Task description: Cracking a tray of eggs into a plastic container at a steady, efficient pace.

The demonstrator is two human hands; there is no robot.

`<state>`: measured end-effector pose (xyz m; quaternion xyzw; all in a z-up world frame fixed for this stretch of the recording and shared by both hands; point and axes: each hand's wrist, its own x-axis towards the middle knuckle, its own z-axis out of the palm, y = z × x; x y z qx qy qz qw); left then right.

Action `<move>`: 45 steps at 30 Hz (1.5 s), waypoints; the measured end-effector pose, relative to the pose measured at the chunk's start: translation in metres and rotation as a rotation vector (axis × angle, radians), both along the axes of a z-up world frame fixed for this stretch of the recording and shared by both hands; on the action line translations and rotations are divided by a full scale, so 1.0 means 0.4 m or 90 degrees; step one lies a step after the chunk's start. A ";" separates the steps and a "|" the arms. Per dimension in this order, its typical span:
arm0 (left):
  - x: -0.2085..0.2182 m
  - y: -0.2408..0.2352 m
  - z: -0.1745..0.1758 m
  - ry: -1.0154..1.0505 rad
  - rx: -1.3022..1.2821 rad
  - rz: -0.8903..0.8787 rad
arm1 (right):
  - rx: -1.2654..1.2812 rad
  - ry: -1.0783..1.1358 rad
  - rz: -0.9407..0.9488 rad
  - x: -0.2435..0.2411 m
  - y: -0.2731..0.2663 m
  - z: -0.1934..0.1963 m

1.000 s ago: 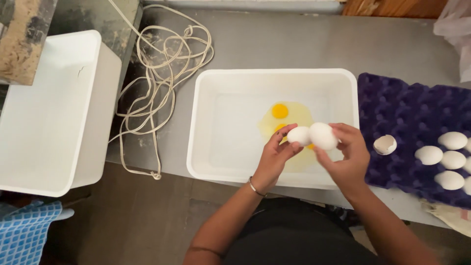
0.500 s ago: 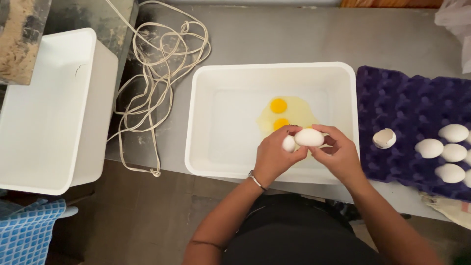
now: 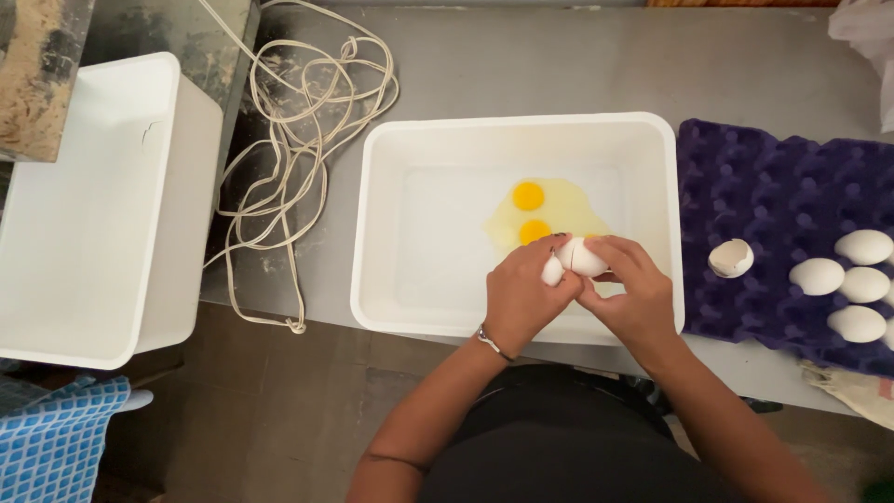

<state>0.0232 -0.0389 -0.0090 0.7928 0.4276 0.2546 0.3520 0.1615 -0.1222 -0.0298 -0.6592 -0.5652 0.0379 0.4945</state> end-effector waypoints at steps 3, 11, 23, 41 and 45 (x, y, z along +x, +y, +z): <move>0.006 -0.007 -0.039 -0.012 0.108 0.035 | 0.022 -0.038 0.005 0.001 0.004 0.014; -0.025 0.064 -0.034 0.015 0.525 -0.070 | 0.020 -0.387 0.023 0.111 0.004 0.044; -0.059 0.111 0.084 0.078 0.780 -0.181 | -0.028 -0.576 0.050 0.123 0.000 0.167; -0.036 0.093 -0.008 -0.010 0.488 -0.173 | -0.043 -0.373 -0.027 0.137 -0.046 0.079; -0.013 0.059 0.001 -0.119 -0.078 -0.120 | -0.080 0.113 0.001 0.117 -0.063 -0.046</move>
